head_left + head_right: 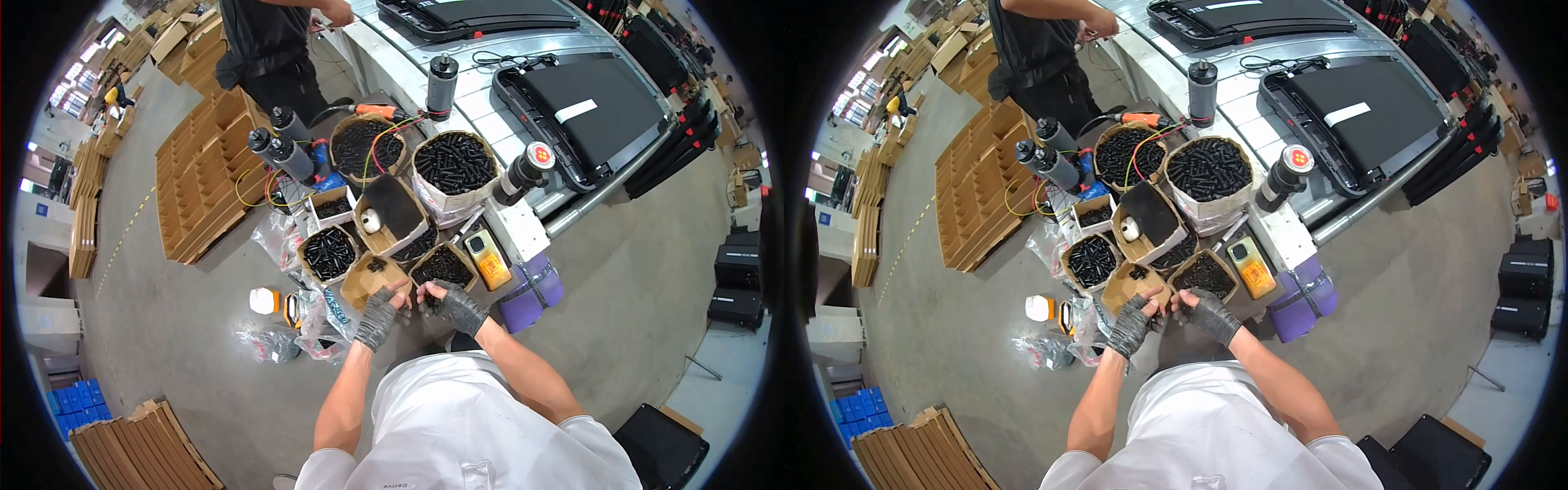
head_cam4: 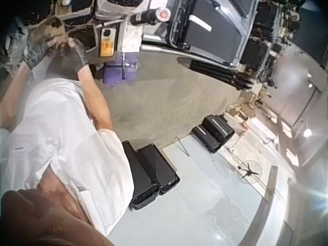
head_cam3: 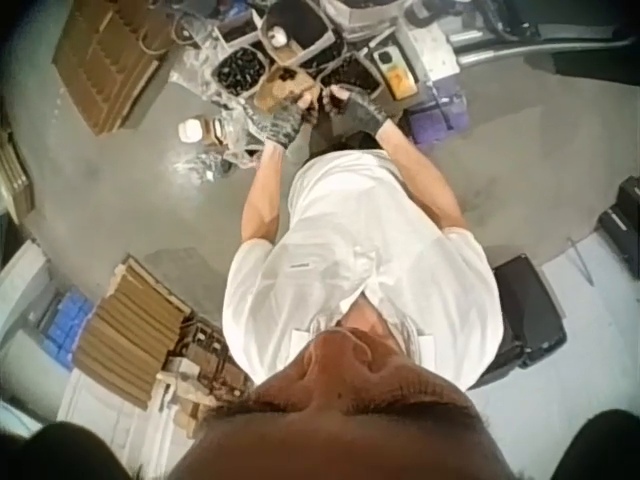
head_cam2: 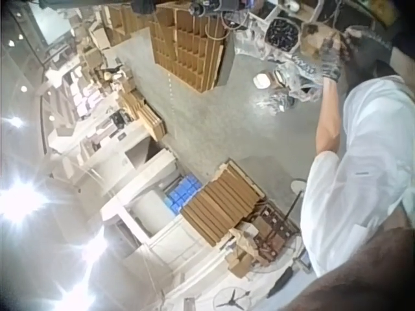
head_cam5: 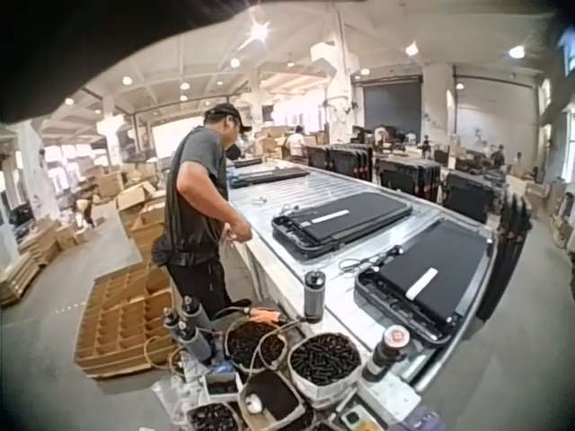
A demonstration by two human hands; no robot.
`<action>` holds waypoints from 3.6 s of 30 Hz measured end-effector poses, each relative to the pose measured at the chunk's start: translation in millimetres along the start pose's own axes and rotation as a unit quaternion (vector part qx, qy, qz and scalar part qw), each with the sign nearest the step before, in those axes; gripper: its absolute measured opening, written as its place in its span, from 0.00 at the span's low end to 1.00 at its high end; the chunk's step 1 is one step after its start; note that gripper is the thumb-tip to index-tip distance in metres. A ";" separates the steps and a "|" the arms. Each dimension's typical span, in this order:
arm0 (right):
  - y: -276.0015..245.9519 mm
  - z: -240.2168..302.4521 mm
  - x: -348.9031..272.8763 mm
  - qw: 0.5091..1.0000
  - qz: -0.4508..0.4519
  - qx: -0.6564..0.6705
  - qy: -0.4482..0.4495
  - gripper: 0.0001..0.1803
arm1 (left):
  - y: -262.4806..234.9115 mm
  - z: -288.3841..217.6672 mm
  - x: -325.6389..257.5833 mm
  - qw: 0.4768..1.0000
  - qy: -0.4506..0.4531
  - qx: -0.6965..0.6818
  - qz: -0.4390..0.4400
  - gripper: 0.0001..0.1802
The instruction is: Counting and sorting small black components into a box at a factory workstation.
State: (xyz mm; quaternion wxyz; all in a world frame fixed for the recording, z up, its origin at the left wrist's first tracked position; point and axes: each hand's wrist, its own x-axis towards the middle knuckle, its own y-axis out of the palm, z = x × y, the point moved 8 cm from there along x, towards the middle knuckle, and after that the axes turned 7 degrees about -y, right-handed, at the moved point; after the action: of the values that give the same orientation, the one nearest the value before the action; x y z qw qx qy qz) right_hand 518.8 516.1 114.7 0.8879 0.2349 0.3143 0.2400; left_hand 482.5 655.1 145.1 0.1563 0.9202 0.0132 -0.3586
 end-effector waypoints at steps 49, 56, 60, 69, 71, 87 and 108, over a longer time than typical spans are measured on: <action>-36.2 32.2 -39.7 0.972 -0.049 -0.224 -0.055 0.13 | 16.5 50.5 18.9 0.991 0.053 0.121 -0.031 0.27; -23.9 32.1 -39.2 0.964 -0.031 -0.256 -0.060 0.11 | 25.7 56.1 20.0 0.996 0.059 0.016 -0.065 0.22; -23.9 33.7 -39.8 0.947 -0.037 -0.308 -0.078 0.12 | 37.6 54.7 8.6 0.991 0.038 -0.078 -0.097 0.17; -31.2 19.5 -45.7 0.997 -0.056 -0.025 -0.038 0.16 | 21.2 58.7 8.9 0.985 0.080 -0.079 -0.133 0.13; -24.2 27.8 -50.7 0.995 0.001 0.091 -0.031 0.20 | 22.2 50.0 2.3 0.985 0.080 -0.065 -0.135 0.13; -32.4 24.7 -51.7 0.994 -0.095 -0.033 -0.053 0.11 | 31.8 36.6 0.7 0.976 0.134 -0.020 -0.170 0.11; -21.4 25.9 -51.2 0.982 -0.105 -0.111 -0.115 0.11 | 36.8 46.0 5.3 0.974 0.146 -0.021 -0.172 0.13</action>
State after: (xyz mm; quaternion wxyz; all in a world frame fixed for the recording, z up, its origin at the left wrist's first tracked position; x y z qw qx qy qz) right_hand 507.0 463.2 143.3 0.9589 0.1263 0.2045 0.1509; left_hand 461.3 606.0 119.9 0.1078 0.9432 0.2012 -0.2415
